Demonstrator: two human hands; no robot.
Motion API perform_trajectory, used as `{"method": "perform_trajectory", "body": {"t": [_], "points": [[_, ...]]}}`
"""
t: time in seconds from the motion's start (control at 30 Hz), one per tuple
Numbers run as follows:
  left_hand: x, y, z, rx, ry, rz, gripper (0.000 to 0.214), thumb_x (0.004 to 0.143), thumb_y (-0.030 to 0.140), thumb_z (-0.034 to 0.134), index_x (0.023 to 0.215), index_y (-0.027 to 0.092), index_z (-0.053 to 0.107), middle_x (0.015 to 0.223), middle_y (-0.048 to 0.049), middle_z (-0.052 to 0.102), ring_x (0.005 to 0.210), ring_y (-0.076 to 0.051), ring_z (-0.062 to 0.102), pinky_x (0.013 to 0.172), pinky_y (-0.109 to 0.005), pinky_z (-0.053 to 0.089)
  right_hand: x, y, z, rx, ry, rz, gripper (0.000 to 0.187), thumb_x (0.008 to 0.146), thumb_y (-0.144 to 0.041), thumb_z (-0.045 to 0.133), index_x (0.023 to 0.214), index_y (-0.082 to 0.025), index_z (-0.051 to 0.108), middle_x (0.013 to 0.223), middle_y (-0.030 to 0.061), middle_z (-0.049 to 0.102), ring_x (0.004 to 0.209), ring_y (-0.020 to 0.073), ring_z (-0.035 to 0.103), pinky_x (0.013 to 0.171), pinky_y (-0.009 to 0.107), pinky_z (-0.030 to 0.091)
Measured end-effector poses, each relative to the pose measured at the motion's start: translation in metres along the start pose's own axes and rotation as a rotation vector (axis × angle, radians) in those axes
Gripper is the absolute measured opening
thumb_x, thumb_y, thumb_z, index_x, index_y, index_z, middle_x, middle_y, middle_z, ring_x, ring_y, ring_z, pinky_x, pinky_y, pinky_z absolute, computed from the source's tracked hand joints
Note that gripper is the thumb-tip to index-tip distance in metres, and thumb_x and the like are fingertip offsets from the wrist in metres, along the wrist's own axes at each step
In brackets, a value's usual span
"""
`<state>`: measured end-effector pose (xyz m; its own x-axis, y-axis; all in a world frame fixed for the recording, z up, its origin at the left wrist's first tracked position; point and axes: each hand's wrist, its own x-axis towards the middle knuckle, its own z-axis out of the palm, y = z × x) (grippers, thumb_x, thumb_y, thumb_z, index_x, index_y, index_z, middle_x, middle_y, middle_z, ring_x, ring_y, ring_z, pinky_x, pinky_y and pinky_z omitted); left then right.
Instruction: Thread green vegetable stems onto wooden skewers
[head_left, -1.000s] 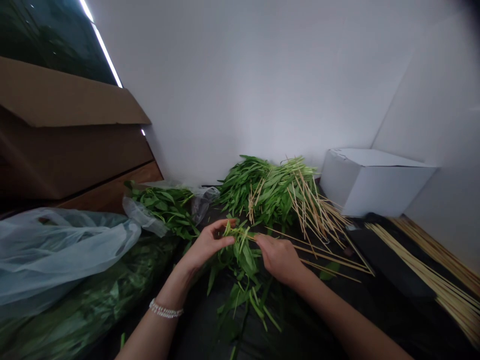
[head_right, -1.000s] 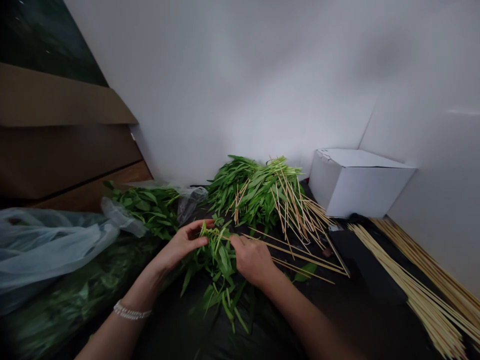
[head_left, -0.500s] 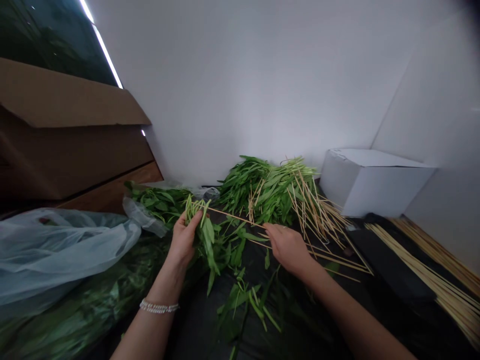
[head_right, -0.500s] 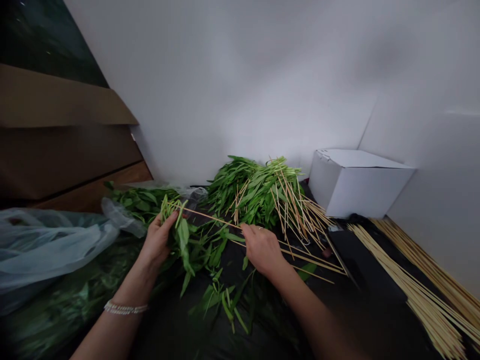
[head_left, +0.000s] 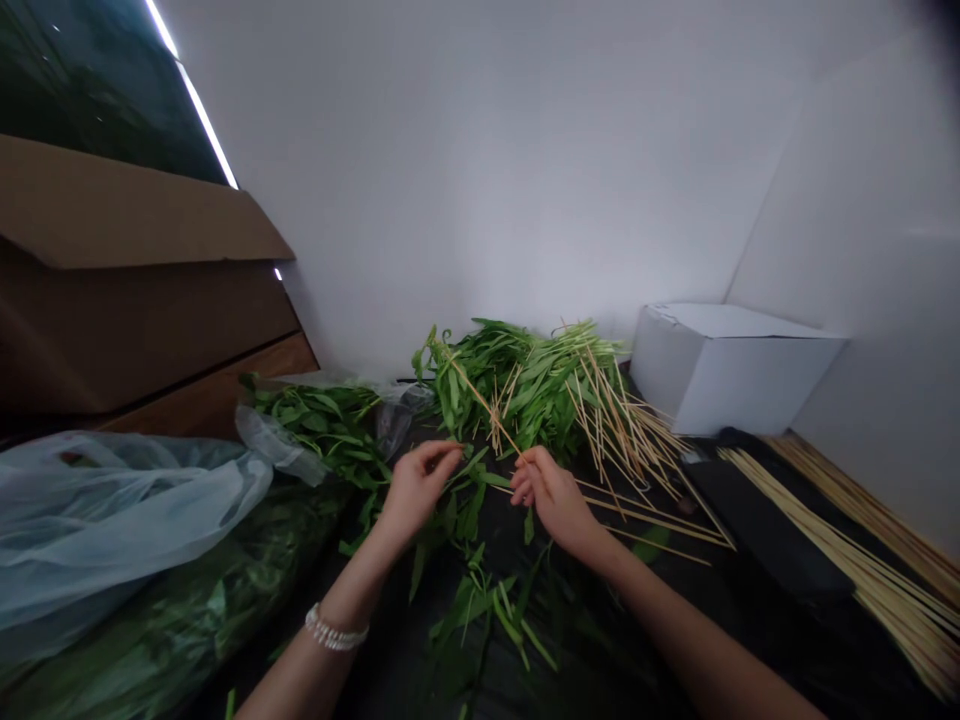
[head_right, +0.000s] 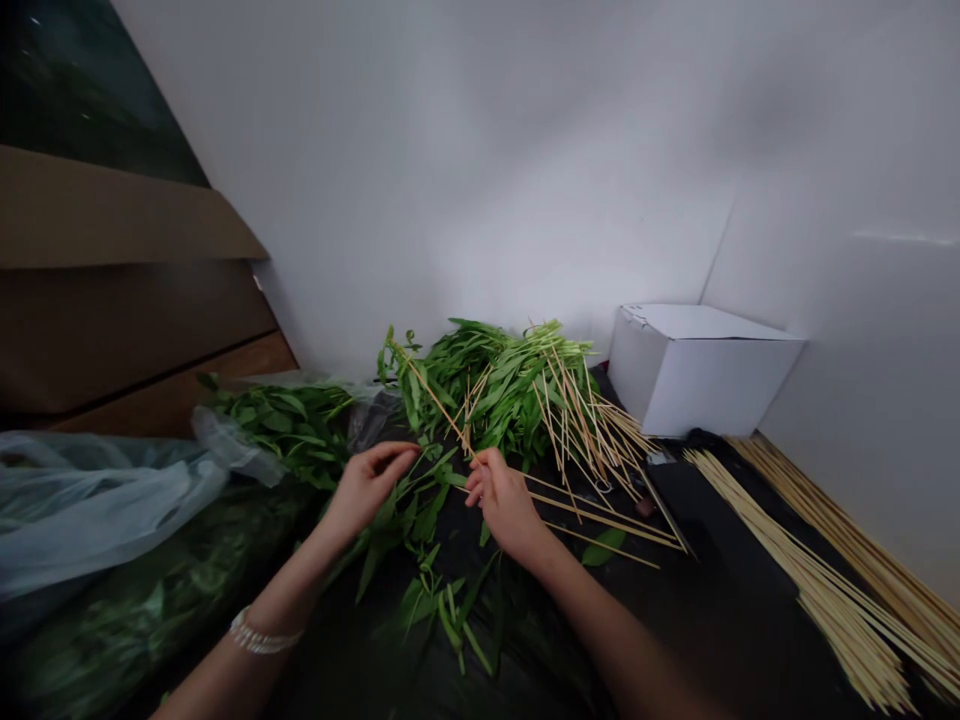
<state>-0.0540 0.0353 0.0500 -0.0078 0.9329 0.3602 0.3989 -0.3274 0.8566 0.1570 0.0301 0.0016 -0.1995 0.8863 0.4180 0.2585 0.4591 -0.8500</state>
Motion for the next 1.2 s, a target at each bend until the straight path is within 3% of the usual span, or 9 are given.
{"method": "perform_trajectory", "body": {"t": [0.07, 0.1, 0.3, 0.4, 0.57, 0.73, 0.9, 1.03, 1.2], "points": [[-0.001, 0.005, 0.018, -0.129, -0.17, -0.1, 0.031, 0.074, 0.038, 0.068, 0.096, 0.018, 0.076, 0.091, -0.0072, 0.075, 0.079, -0.021, 0.065, 0.074, -0.03, 0.048, -0.001, 0.0, 0.002, 0.006, -0.004, -0.002, 0.018, 0.097, -0.026, 0.026, 0.097, -0.022, 0.043, 0.077, -0.0003, 0.063, 0.058, 0.0114, 0.065, 0.054, 0.023, 0.048], [-0.002, 0.008, 0.027, -0.195, -0.196, -0.143, 0.033, 0.073, 0.039, 0.069, 0.098, 0.017, 0.075, 0.091, -0.0071, 0.075, 0.076, -0.02, 0.065, 0.072, -0.03, 0.048, -0.002, 0.0, 0.003, -0.004, -0.006, -0.009, 0.017, 0.097, -0.026, 0.027, 0.097, -0.022, 0.043, 0.078, -0.0002, 0.064, 0.058, 0.0114, 0.065, 0.055, 0.023, 0.048], [-0.018, 0.019, 0.07, -0.513, -0.143, -0.295, 0.039, 0.067, 0.041, 0.075, 0.098, 0.016, 0.075, 0.075, -0.0046, 0.072, 0.066, -0.016, 0.06, 0.062, -0.026, 0.046, -0.006, -0.005, 0.006, -0.09, -0.043, -0.073, 0.018, 0.098, -0.027, 0.029, 0.098, -0.022, 0.046, 0.069, -0.0017, 0.062, 0.059, 0.013, 0.063, 0.06, 0.025, 0.048], [-0.016, 0.022, 0.067, -0.538, -0.077, -0.311, 0.035, 0.066, 0.042, 0.075, 0.09, 0.017, 0.075, 0.079, -0.0045, 0.072, 0.068, -0.014, 0.06, 0.061, -0.024, 0.044, -0.006, -0.007, 0.005, -0.122, -0.049, -0.091, 0.021, 0.099, -0.029, 0.029, 0.099, -0.022, 0.048, 0.071, -0.0013, 0.062, 0.063, 0.0136, 0.063, 0.064, 0.025, 0.047], [0.006, 0.025, 0.034, -0.513, -0.006, -0.297, 0.034, 0.065, 0.044, 0.075, 0.083, 0.016, 0.071, 0.076, -0.0026, 0.069, 0.066, -0.011, 0.058, 0.057, -0.02, 0.041, -0.005, -0.006, -0.003, -0.239, 0.044, -0.071, 0.024, 0.099, -0.033, 0.031, 0.105, -0.022, 0.051, 0.08, 0.0004, 0.065, 0.072, 0.0146, 0.064, 0.071, 0.026, 0.046], [0.017, 0.021, 0.018, -0.385, -0.031, -0.269, 0.033, 0.065, 0.044, 0.073, 0.078, 0.014, 0.067, 0.068, -0.0008, 0.065, 0.059, -0.009, 0.055, 0.052, -0.018, 0.037, -0.005, -0.007, -0.006, -0.421, 0.022, -0.08, 0.028, 0.101, -0.032, 0.029, 0.113, -0.021, 0.051, 0.084, 0.0023, 0.068, 0.076, 0.0162, 0.065, 0.07, 0.026, 0.045], [0.033, 0.011, 0.022, -0.239, -0.084, -0.197, 0.027, 0.07, 0.043, 0.065, 0.076, 0.017, 0.062, 0.063, 0.0003, 0.063, 0.058, -0.013, 0.058, 0.052, -0.021, 0.04, -0.01, -0.011, 0.0, -0.836, -0.135, -0.334, 0.028, 0.1, -0.028, 0.034, 0.118, -0.016, 0.052, 0.094, 0.0086, 0.07, 0.084, 0.0193, 0.065, 0.076, 0.03, 0.041], [0.064, 0.013, 0.024, 0.102, -0.086, -0.023, 0.024, 0.079, 0.038, 0.055, 0.081, 0.016, 0.066, 0.062, -0.0001, 0.063, 0.054, -0.014, 0.057, 0.054, -0.024, 0.042, -0.011, -0.01, 0.003, -0.988, -0.163, -0.411, 0.029, 0.1, -0.029, 0.037, 0.121, -0.016, 0.05, 0.089, 0.0071, 0.069, 0.081, 0.0196, 0.064, 0.075, 0.032, 0.039], [0.111, 0.034, 0.033, 0.549, -0.129, 0.151, 0.026, 0.086, 0.028, 0.049, 0.086, 0.014, 0.072, 0.063, -0.0022, 0.065, 0.057, -0.014, 0.055, 0.06, -0.025, 0.039, -0.011, -0.008, 0.002, -1.017, -0.158, -0.422, 0.027, 0.1, -0.029, 0.037, 0.121, -0.016, 0.05, 0.087, 0.0056, 0.068, 0.076, 0.0195, 0.063, 0.07, 0.032, 0.036]]}}
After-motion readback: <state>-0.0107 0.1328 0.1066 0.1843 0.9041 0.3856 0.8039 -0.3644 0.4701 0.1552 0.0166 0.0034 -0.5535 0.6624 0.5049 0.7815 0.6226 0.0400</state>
